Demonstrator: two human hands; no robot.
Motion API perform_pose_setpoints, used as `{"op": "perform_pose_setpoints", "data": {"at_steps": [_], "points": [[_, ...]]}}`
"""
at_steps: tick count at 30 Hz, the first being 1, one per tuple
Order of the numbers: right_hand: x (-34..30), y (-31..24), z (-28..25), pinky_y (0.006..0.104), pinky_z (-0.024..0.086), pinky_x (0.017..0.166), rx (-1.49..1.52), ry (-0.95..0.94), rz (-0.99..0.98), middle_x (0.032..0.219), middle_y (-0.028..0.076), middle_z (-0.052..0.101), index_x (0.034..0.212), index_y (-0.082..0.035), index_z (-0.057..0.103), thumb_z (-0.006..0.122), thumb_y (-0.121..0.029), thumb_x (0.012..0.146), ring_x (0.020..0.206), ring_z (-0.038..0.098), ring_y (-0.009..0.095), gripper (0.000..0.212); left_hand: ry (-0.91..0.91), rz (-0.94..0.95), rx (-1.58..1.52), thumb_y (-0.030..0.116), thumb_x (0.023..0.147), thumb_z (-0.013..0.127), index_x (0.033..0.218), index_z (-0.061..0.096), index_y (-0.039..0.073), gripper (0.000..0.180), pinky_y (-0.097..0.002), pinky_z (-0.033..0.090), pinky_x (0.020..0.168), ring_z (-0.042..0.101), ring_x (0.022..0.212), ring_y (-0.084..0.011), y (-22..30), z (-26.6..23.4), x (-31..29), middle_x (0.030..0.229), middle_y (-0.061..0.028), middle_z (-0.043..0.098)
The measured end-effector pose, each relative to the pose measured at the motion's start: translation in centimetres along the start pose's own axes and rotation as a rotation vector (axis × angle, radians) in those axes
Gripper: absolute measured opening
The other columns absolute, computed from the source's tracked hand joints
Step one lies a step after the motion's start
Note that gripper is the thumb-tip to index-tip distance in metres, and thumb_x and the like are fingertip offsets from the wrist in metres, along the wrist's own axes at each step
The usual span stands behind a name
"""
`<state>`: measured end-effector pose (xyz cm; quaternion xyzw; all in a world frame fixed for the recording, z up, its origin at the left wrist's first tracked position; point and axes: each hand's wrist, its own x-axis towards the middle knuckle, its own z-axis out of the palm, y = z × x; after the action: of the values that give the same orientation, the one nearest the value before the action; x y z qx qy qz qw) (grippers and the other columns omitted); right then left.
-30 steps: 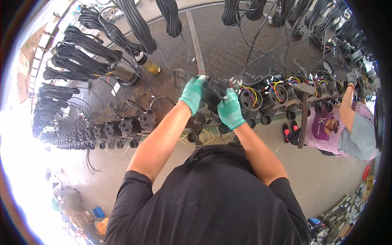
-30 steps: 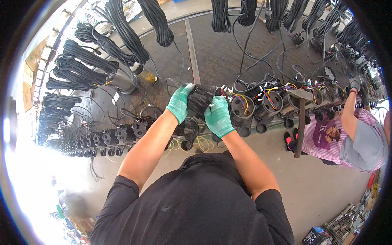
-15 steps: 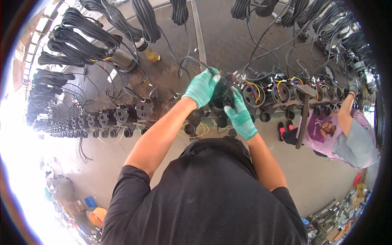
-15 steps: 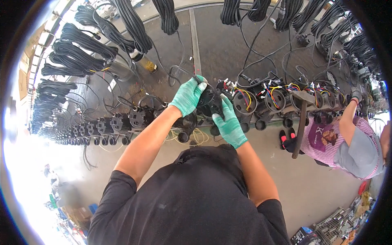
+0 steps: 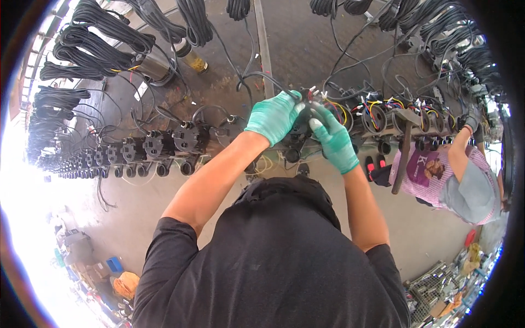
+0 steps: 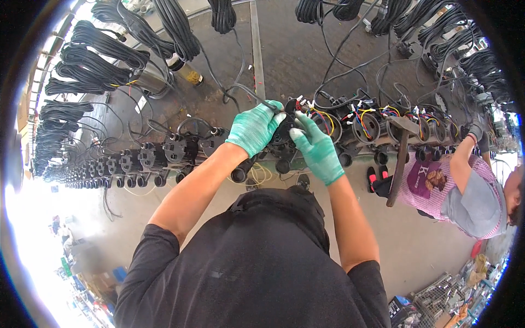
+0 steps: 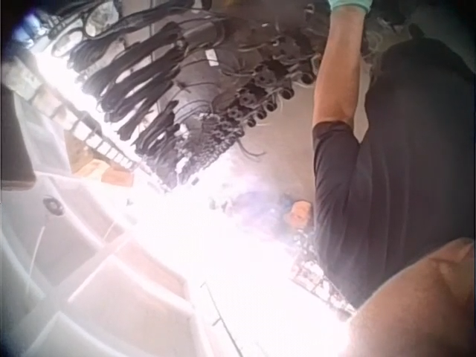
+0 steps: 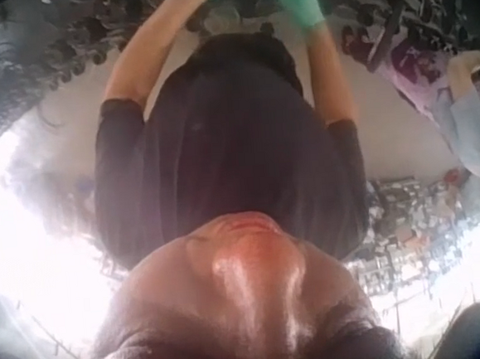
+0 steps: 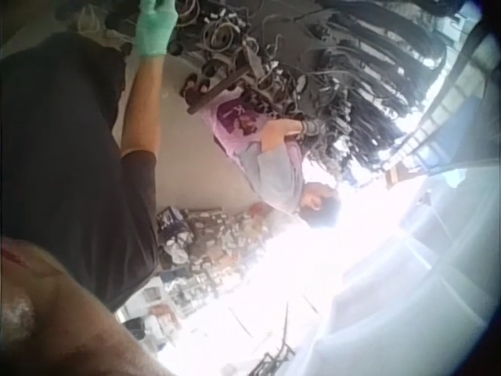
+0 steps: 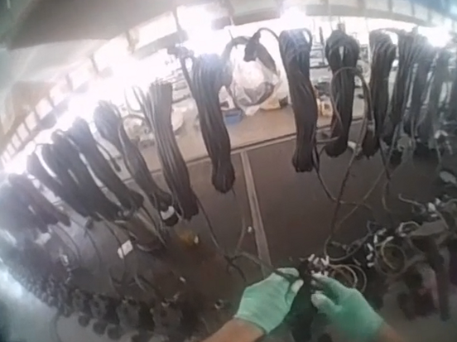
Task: The person assembles pump units by fitting wires and caps onto each unit by hand and securing the caps in place using a hammer.
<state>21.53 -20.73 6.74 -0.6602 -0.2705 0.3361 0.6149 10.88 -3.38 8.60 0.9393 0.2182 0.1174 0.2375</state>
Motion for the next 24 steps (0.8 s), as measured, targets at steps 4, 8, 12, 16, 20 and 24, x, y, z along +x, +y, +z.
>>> {"op": "perform_pose_setpoints", "data": {"at_steps": [4, 8, 12, 16, 20, 24], "points": [[1.7, -1.3, -0.4, 0.0299, 0.056, 0.083, -0.219, -0.192, 0.178, 0.131, 0.014, 0.067, 0.156, -0.003, 0.043, 0.071, -0.032, 0.1, 0.101, 0.064, 0.012, 0.068, -0.033, -0.056, -0.012, 0.039, 0.102, 0.06, 0.121, 0.067, 0.013, 0.033, -0.0437, 0.057, 0.083, 0.072, 0.097, -0.035, -0.2, 0.0, -0.1, 0.108, -0.0127, 0.074], [2.1, -2.0, -0.2, 0.0295, 0.057, 0.079, -0.256, -0.291, 0.176, 0.134, 0.013, 0.066, 0.159, -0.004, 0.036, 0.07, -0.032, 0.1, 0.108, 0.065, 0.015, 0.074, -0.052, -0.011, -0.018, 0.04, 0.102, 0.059, 0.126, 0.066, 0.013, 0.037, -0.0443, 0.057, 0.087, 0.072, 0.099, -0.0353, 0.1, -0.2, -0.5, 0.112, -0.0132, 0.074], [3.0, -0.9, -0.6, 0.0305, 0.056, 0.085, -0.287, -0.336, 0.164, 0.132, 0.015, 0.067, 0.158, -0.001, 0.036, 0.069, -0.034, 0.101, 0.11, 0.066, 0.015, 0.074, -0.158, -0.112, -0.102, 0.043, 0.103, 0.055, 0.127, 0.064, 0.008, 0.043, -0.0475, 0.054, 0.09, 0.069, 0.104, -0.0407, 0.0, -0.3, 0.5, 0.111, -0.0203, 0.073], [2.9, -1.6, -0.5, 0.0325, 0.053, 0.094, -0.305, -0.341, 0.195, 0.129, 0.017, 0.069, 0.157, 0.002, 0.037, 0.067, -0.036, 0.101, 0.113, 0.066, 0.017, 0.075, -0.358, -0.237, -0.151, 0.045, 0.104, 0.051, 0.127, 0.062, 0.004, 0.048, -0.0501, 0.052, 0.09, 0.066, 0.106, -0.0461, 0.0, -0.8, 1.5, 0.107, -0.027, 0.072], [3.2, 0.2, -0.7, 0.0372, 0.048, 0.104, -0.305, -0.329, 0.089, 0.134, 0.024, 0.066, 0.155, 0.003, 0.039, 0.067, -0.038, 0.1, 0.121, 0.066, 0.026, 0.074, -0.306, -0.217, -0.148, 0.043, 0.105, 0.052, 0.126, 0.061, 0.002, 0.048, -0.0496, 0.053, 0.089, 0.067, 0.105, -0.0456, 0.1, -0.4, 1.4, 0.106, -0.0272, 0.072], [3.5, 0.9, -1.2, 0.0386, 0.046, 0.108, -0.255, -0.372, 0.09, 0.139, 0.025, 0.063, 0.154, 0.003, 0.04, 0.066, -0.037, 0.101, 0.129, 0.062, 0.03, 0.072, -0.348, -0.306, -0.132, 0.041, 0.104, 0.053, 0.126, 0.061, 0.002, 0.045, -0.0485, 0.053, 0.089, 0.068, 0.105, -0.0448, 1.8, -1.3, 1.3, 0.105, -0.0267, 0.072]]}}
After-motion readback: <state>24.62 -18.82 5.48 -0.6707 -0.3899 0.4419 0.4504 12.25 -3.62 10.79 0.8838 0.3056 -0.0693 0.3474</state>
